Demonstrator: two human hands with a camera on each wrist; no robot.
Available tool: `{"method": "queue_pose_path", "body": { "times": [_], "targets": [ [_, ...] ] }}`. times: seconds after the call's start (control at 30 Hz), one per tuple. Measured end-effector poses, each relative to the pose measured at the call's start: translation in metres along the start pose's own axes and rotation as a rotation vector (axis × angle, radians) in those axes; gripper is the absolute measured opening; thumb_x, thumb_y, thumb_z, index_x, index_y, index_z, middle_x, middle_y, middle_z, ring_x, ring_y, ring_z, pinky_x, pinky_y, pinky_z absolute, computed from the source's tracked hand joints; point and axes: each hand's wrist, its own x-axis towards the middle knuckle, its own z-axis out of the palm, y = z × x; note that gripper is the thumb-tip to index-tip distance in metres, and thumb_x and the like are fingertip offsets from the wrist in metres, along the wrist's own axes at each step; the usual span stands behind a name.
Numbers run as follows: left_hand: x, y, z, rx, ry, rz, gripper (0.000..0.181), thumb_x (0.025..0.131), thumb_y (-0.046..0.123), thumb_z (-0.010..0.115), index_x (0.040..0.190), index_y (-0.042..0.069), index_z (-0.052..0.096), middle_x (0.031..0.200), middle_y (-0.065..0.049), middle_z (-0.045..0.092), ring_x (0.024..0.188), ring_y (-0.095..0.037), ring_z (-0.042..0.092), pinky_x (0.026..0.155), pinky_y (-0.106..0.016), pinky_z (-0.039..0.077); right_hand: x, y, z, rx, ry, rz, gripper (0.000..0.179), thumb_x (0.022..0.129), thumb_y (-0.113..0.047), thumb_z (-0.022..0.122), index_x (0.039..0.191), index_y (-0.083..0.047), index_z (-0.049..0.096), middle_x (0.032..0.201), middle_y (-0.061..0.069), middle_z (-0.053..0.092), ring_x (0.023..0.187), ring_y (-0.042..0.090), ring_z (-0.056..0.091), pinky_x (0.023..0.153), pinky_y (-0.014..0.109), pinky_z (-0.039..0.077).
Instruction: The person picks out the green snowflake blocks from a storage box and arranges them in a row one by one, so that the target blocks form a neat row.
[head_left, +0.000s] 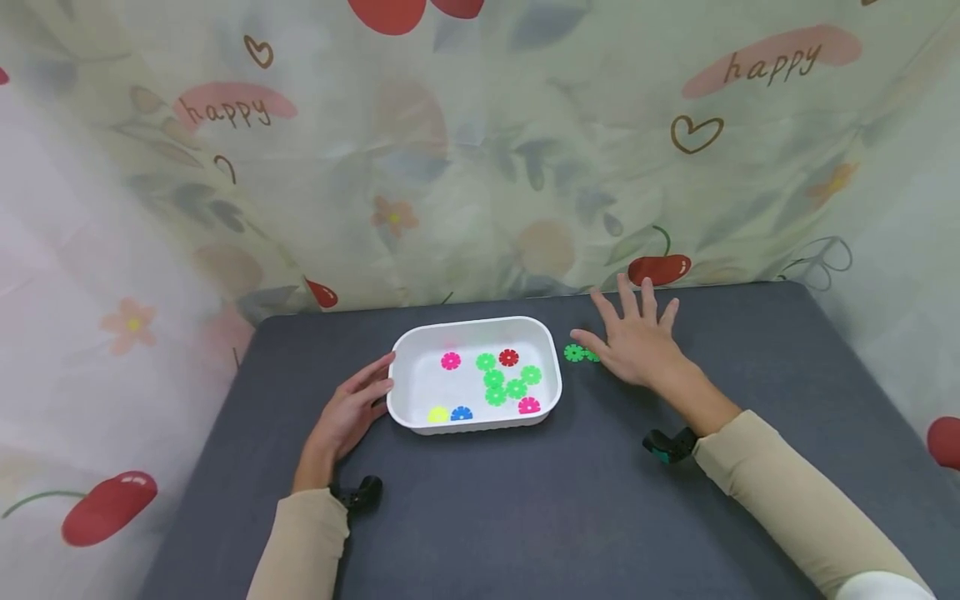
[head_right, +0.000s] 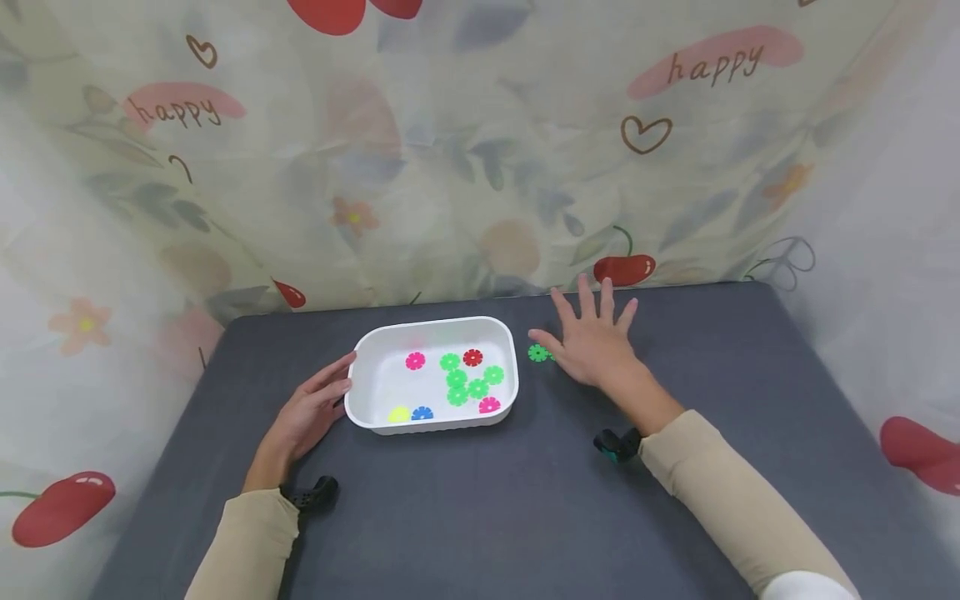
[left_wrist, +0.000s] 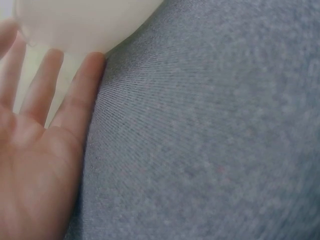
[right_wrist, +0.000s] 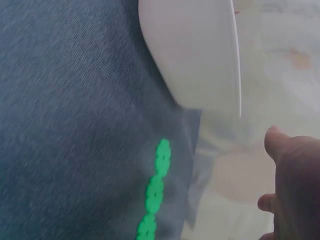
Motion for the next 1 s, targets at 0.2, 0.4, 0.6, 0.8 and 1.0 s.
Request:
{"method": "queue_pose_path", "body": {
  "times": [0.2,0.4,0.6,0.8,1.0],
  "targets": [
    [-0.002,0.001,0.0,0.004,0.007,0.002,0.065,0.102,0.024,0.063,0.161,0.019,0.034,0.17,-0.001,0.028,0.157,-0.021,0.025,0.126,-0.054,0.026,0.002,-0.019,0.0,-0.034,-0.013,-0.042,0.087,0.098,-0.074,0.036,0.165,-0.023,0.015,0.172,0.021,-0.004,0.155,0.053,-0.012,0.113,0.082,-0.006],
    [-0.003,0.002,0.0,0.014,0.007,0.003,0.066,0.102,0.025,0.063,0.16,0.02,0.034,0.17,-0.001,0.027,0.157,-0.021,0.024,0.126,-0.054,0.026,0.001,-0.038,0.0,-0.051,-0.041,-0.094,0.085,0.099,-0.072,0.037,0.166,-0.026,0.013,0.173,0.018,-0.007,0.155,0.052,-0.013,0.114,0.081,-0.007],
    [-0.002,0.001,-0.001,0.012,0.003,0.005,0.065,0.102,0.025,0.063,0.16,0.02,0.035,0.17,0.0,0.028,0.157,-0.021,0.025,0.126,-0.054,0.026,0.0,-0.052,0.002,-0.06,-0.029,-0.159,0.084,0.098,-0.072,0.04,0.165,-0.027,0.015,0.173,0.017,-0.002,0.156,0.052,-0.008,0.116,0.08,-0.004],
    [-0.001,0.0,0.0,0.016,0.01,0.001,0.065,0.102,0.026,0.063,0.16,0.02,0.035,0.17,0.0,0.028,0.157,-0.021,0.025,0.126,-0.053,0.026,-0.003,-0.067,0.005,-0.068,-0.035,-0.217,0.083,0.098,-0.071,0.041,0.165,-0.028,0.016,0.174,0.014,-0.002,0.157,0.049,-0.007,0.117,0.078,-0.003],
    [-0.001,0.0,0.001,0.017,0.012,-0.001,0.066,0.101,0.028,0.065,0.16,0.021,0.035,0.17,0.0,0.028,0.157,-0.021,0.025,0.126,-0.054,0.026,-0.003,-0.082,0.011,-0.13,0.002,-0.29,0.085,0.096,-0.072,0.046,0.164,-0.029,0.02,0.174,0.012,0.005,0.159,0.046,0.001,0.119,0.077,0.002]
  ]
}}
